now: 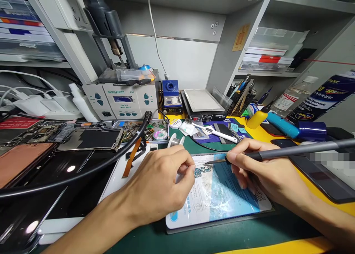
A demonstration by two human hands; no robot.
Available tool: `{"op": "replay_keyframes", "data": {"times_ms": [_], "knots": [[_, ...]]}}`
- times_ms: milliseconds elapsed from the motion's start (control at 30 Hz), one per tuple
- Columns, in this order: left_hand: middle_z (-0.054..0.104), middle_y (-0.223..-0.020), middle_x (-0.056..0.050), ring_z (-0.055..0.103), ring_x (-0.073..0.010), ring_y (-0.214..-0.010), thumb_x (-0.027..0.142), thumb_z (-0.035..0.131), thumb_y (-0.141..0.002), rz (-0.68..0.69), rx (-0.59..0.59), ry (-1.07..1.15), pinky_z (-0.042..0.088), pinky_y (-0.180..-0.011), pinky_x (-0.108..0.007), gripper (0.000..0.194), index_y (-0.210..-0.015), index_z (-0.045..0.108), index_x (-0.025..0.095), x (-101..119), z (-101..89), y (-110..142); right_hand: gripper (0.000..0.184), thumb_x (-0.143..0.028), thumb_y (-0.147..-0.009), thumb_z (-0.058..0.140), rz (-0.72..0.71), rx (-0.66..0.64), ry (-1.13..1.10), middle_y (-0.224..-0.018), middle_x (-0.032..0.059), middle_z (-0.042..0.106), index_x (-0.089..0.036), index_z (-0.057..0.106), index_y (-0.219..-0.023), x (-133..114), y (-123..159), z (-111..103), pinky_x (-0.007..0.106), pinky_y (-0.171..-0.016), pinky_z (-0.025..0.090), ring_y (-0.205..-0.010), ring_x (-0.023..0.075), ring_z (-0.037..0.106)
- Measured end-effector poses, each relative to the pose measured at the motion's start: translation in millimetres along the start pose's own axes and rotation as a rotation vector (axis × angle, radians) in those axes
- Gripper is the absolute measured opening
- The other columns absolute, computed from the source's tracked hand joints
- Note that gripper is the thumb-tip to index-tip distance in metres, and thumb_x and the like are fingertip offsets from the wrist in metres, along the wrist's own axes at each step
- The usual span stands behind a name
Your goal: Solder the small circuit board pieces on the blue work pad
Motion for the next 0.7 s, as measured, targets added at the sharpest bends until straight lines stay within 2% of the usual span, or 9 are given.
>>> {"op": "replay_keyframes", "data": {"times_ms": [467, 700], "knots": [[0.053, -0.070, 0.004, 0.046, -0.0096, -0.062, 0.011, 0.053, -0.088, -0.010, -0.019, 0.008, 0.034, -0.058, -0.027, 0.017, -0.074, 0.059, 0.018, 1.3, -0.4, 0.1, 0.028, -0.039, -0.075, 0.080, -0.001, 0.003, -0.006, -0.047, -0.0022, 0.059, -0.019, 0.063, -0.066, -2.9, 0.7, 1.8, 0.016, -0.031, 0.036, -0.036, 0.0100, 0.051], [0.053, -0.070, 0.004, 0.046, -0.0093, -0.061, 0.011, 0.052, -0.088, -0.018, -0.014, 0.028, 0.034, -0.057, -0.027, 0.017, -0.074, 0.059, 0.018, 0.5, -0.7, -0.1, 0.026, -0.036, -0.075, 0.080, -0.017, 0.003, 0.017, -0.049, -0.0017, 0.061, -0.018, 0.064, -0.067, -4.3, 0.9, 1.3, 0.015, -0.031, 0.035, -0.036, 0.0084, 0.050]]}}
Point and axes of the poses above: each hand's wrist, its own y-axis away from the middle knuckle, its own z-axis out of the palm, x = y × z, the point moved 5 cm from there along -y, towards the middle knuckle
